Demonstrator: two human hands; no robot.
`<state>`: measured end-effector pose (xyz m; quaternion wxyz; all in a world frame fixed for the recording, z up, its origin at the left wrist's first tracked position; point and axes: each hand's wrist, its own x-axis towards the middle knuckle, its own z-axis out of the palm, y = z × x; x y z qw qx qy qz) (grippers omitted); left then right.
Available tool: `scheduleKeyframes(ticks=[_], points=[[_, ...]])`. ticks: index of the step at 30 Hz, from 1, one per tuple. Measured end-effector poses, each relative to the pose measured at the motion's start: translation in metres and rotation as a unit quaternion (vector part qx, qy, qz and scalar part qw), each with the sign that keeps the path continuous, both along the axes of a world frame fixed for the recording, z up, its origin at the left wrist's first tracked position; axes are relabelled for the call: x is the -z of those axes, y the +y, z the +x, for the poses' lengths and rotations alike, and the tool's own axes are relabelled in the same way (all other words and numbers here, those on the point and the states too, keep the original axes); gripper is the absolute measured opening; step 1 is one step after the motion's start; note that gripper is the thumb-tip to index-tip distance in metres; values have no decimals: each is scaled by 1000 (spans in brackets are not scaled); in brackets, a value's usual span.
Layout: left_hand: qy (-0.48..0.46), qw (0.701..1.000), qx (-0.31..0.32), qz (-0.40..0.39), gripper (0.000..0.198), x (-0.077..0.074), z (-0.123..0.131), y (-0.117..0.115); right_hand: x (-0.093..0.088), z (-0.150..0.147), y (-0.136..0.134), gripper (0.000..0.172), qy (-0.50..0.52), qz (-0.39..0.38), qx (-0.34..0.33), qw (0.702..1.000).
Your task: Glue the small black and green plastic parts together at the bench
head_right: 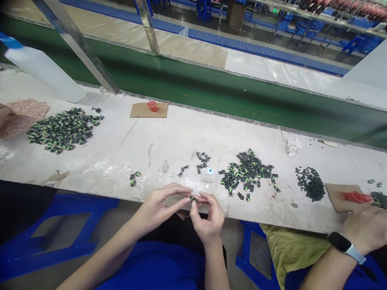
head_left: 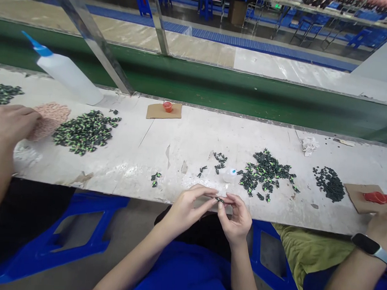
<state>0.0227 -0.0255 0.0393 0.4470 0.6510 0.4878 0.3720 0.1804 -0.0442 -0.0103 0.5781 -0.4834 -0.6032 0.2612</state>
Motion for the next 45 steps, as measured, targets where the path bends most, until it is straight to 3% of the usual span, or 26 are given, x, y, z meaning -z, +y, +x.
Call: scheduleKeyframes(ticks=[2, 4, 6, 8, 10, 14, 21, 26, 30, 36, 40, 45], points=[[40, 999, 5, -1, 38, 0, -19, 7, 4, 12, 4, 22, -21, 18, 52, 998], [122, 990, -68, 19, 37, 1, -44, 13, 6, 27, 12, 14, -34, 29, 147, 988], [226, 959, -168, 40, 34, 6, -71, 17, 4, 42, 21, 8, -54, 32, 222, 973], [308, 924, -215, 78, 30, 15, -93, 20, 0, 51, 29, 13, -89, 47, 267, 958], [353, 906, -208, 100, 26, 24, -106, 21, -4, 52, 35, 26, -144, 60, 268, 951], [402, 897, -148, 109, 24, 36, -113, 25, -5, 35, 42, 47, -274, 68, 184, 941], [448, 876, -135, 117, 20, 41, -113, 34, 6, 18, 56, 34, -311, -2, 151, 938], [462, 878, -99, 71, 20, 41, -117, 39, 1, 17, 52, 23, -208, -31, 77, 975], [440, 891, -90, 62, 24, 37, -119, 40, -4, 19, 40, 28, -70, -83, 34, 993], [410, 904, -101, 71, 38, 30, -133, 34, 0, 29, 29, 36, 59, -108, 94, 988], [392, 916, -80, 38, 36, 25, -138, 32, 9, 39, 30, 36, 149, -76, 140, 976], [387, 916, -104, 35, 30, 30, -134, 31, 18, 51, 31, 36, 222, -64, 169, 958]])
